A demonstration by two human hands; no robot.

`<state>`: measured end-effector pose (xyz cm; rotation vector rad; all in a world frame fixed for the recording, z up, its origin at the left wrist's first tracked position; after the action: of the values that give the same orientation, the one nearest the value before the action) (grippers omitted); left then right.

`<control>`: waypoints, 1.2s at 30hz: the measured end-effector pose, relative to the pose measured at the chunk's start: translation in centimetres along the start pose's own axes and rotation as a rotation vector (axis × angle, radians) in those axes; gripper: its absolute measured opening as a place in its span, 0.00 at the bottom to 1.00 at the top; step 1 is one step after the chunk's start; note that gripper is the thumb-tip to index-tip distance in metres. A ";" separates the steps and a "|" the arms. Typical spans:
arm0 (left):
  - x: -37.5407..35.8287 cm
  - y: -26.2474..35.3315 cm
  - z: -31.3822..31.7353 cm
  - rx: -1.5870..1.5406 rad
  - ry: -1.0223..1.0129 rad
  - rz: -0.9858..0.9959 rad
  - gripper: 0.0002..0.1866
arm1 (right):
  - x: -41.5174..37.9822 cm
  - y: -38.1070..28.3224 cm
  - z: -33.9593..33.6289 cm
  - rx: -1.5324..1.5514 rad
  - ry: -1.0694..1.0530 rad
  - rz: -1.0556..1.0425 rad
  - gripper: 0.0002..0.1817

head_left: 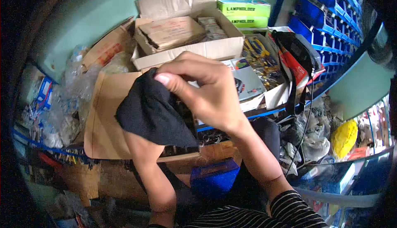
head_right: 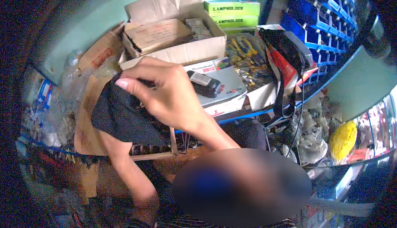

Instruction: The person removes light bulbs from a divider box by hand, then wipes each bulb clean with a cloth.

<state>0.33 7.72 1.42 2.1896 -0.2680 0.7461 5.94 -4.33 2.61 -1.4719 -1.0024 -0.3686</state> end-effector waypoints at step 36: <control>-1.3 -4.7 -2.1 -0.678 0.369 -0.162 0.12 | -0.5 -0.9 0.9 -0.033 -0.239 0.064 0.14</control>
<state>0.32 12.31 -1.17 1.3901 -0.1247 0.8059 4.72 -3.82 2.65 -1.6002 -1.1387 -0.1660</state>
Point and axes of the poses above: each hand's wrist, its own x-axis towards the middle knuckle, its own z-axis out of the palm, y = z × x, the point moved 9 cm from there along x, towards the middle knuckle, and after that the axes turned 7 degrees about -y, right-handed, at the moved point
